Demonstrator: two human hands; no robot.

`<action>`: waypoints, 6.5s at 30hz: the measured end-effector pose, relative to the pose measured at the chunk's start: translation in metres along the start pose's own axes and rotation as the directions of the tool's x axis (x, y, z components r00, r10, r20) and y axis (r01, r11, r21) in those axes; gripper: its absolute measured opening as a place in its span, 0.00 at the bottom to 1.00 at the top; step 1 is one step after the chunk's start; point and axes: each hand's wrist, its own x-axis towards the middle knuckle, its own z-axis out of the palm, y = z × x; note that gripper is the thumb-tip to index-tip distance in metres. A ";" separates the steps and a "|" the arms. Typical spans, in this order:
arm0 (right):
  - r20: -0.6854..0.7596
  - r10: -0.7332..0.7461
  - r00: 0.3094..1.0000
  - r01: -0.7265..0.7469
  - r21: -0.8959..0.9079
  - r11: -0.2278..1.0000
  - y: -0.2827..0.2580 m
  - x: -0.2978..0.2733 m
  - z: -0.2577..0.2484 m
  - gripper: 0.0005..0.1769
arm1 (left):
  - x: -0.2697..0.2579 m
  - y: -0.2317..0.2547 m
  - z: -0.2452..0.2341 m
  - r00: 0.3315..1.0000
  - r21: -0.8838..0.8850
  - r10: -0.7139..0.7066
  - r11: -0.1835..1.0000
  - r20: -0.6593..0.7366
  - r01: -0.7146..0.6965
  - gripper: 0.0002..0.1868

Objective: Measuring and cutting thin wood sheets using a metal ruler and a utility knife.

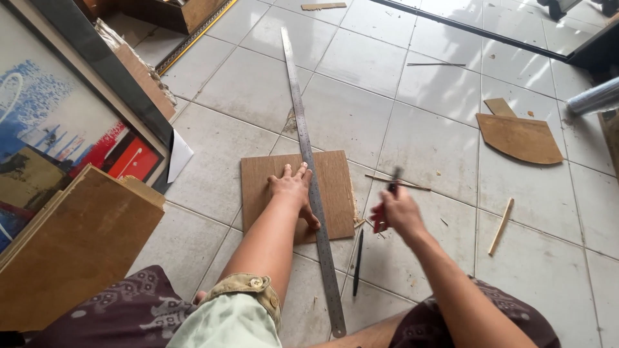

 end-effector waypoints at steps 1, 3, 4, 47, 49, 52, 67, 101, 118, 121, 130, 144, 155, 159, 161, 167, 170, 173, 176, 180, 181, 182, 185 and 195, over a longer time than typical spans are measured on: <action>0.002 -0.001 1.000 0.001 0.001 1.000 -0.008 0.000 0.020 0.16 | -0.004 0.000 -0.002 1.000 0.000 -0.003 1.000 0.000 0.003 0.82; 0.074 0.004 0.997 -0.010 0.080 0.997 -0.027 0.002 0.060 0.20 | -0.011 -0.002 -0.009 1.000 -0.010 0.010 1.000 0.013 -0.009 0.79; 0.074 -0.001 0.997 -0.005 0.082 0.997 -0.030 0.013 0.076 0.20 | -0.006 -0.004 -0.008 1.000 -0.008 0.006 1.000 0.008 -0.006 0.79; 0.157 0.274 0.949 -0.030 -0.819 0.573 -0.067 -0.109 0.119 0.30 | 0.001 0.000 0.005 0.999 0.111 -0.004 0.994 -0.046 0.009 0.72; 0.150 0.275 0.950 -0.044 -0.807 0.590 -0.049 -0.110 0.114 0.30 | -0.005 0.002 -0.002 0.998 0.121 0.001 0.993 -0.062 0.007 0.72; 0.134 0.270 0.953 -0.052 -0.809 0.586 -0.017 -0.119 0.107 0.26 | -0.016 0.005 -0.009 1.000 0.164 -0.026 0.986 0.014 0.023 0.75; 0.254 0.092 0.963 0.134 -0.745 0.653 0.010 -0.177 0.063 0.20 | 0.036 -0.002 0.025 0.994 0.184 0.037 0.983 -0.103 -0.018 0.93; 0.202 0.207 0.957 0.071 -0.859 0.507 -0.045 -0.086 0.115 0.23 | -0.014 0.003 -0.008 1.000 0.110 -0.007 0.994 -0.027 0.010 0.70; 0.059 0.061 0.996 -0.021 -0.523 0.852 -0.001 -0.079 0.041 0.20 | -0.021 0.006 -0.018 0.998 0.081 -0.027 0.996 0.054 0.022 0.78; -0.093 -0.038 0.995 -0.015 -0.512 0.859 -0.005 -0.028 0.048 0.19 | 0.009 0.003 0.002 0.999 0.083 -0.019 0.996 0.029 0.017 0.83; -0.088 0.035 0.996 -0.077 -0.545 0.835 -0.044 -0.013 0.069 0.24 | 0.013 0.002 0.010 1.000 0.035 0.005 0.999 0.016 -0.006 0.72; -0.299 -0.085 0.950 0.079 -0.032 0.996 -0.054 -0.034 0.016 0.16 | 0.005 0.010 -0.002 0.999 0.045 -0.033 0.999 0.030 0.032 0.71; -0.184 0.196 0.963 -0.057 0.574 0.817 -0.032 -0.005 -0.156 0.12 | -0.019 0.164 -0.031 0.987 0.278 0.130 0.955 -0.093 -0.100 0.38; -0.315 0.341 0.886 0.056 0.801 0.596 -0.005 0.041 -0.221 0.13 | -0.018 0.196 -0.004 0.907 0.144 0.349 0.936 -0.238 -0.322 0.44; -0.328 0.340 0.881 0.074 0.807 0.586 0.021 0.041 -0.211 0.11 | -0.031 0.190 -0.001 0.883 0.054 0.377 0.924 -0.278 -0.378 0.43; -0.195 0.267 0.944 -0.134 0.512 0.848 0.008 -0.032 -0.074 0.16 | 0.000 0.105 0.057 0.742 -0.193 0.176 0.904 -0.647 -0.383 0.29; -0.075 -0.077 0.994 0.077 -0.013 0.997 0.016 -0.073 0.010 0.18 | 0.026 0.037 0.104 0.581 -0.161 0.032 0.947 -0.813 -0.277 0.29; 0.112 -0.302 0.947 0.311 -0.558 0.769 0.017 -0.106 0.069 0.16 | 0.041 -0.018 0.154 0.597 -0.172 0.001 0.957 -0.802 -0.232 0.38; 0.225 -0.193 0.955 0.297 -0.727 0.619 0.005 -0.121 0.093 0.16 | 0.044 -0.041 0.181 0.595 -0.093 0.047 0.975 -0.803 -0.203 0.43; 0.184 -0.085 0.979 0.198 -0.777 0.598 -0.009 -0.123 0.085 0.07 | 0.044 -0.046 0.197 0.589 -0.019 0.082 0.986 -0.804 -0.163 0.45; 0.188 -0.083 0.979 0.200 -0.778 0.596 -0.002 -0.118 0.080 0.07 | 0.033 -0.049 0.194 0.591 -0.022 0.078 0.987 -0.803 -0.161 0.45; 0.103 -0.082 0.991 0.131 -0.763 0.633 0.006 -0.112 0.074 0.11 | 0.022 -0.051 0.190 0.659 -0.006 0.144 0.975 -0.738 -0.220 0.52; -0.043 -0.057 0.997 0.011 -0.695 0.719 -0.004 -0.096 0.053 0.12 | -0.004 -0.051 0.155 0.779 -0.028 0.222 0.956 -0.586 -0.294 0.65; 0.092 0.034 0.995 -0.022 -0.125 0.992 -0.040 -0.061 0.090 0.12 | 0.021 -0.058 0.197 0.439 0.204 0.276 0.957 -0.855 -0.206 0.65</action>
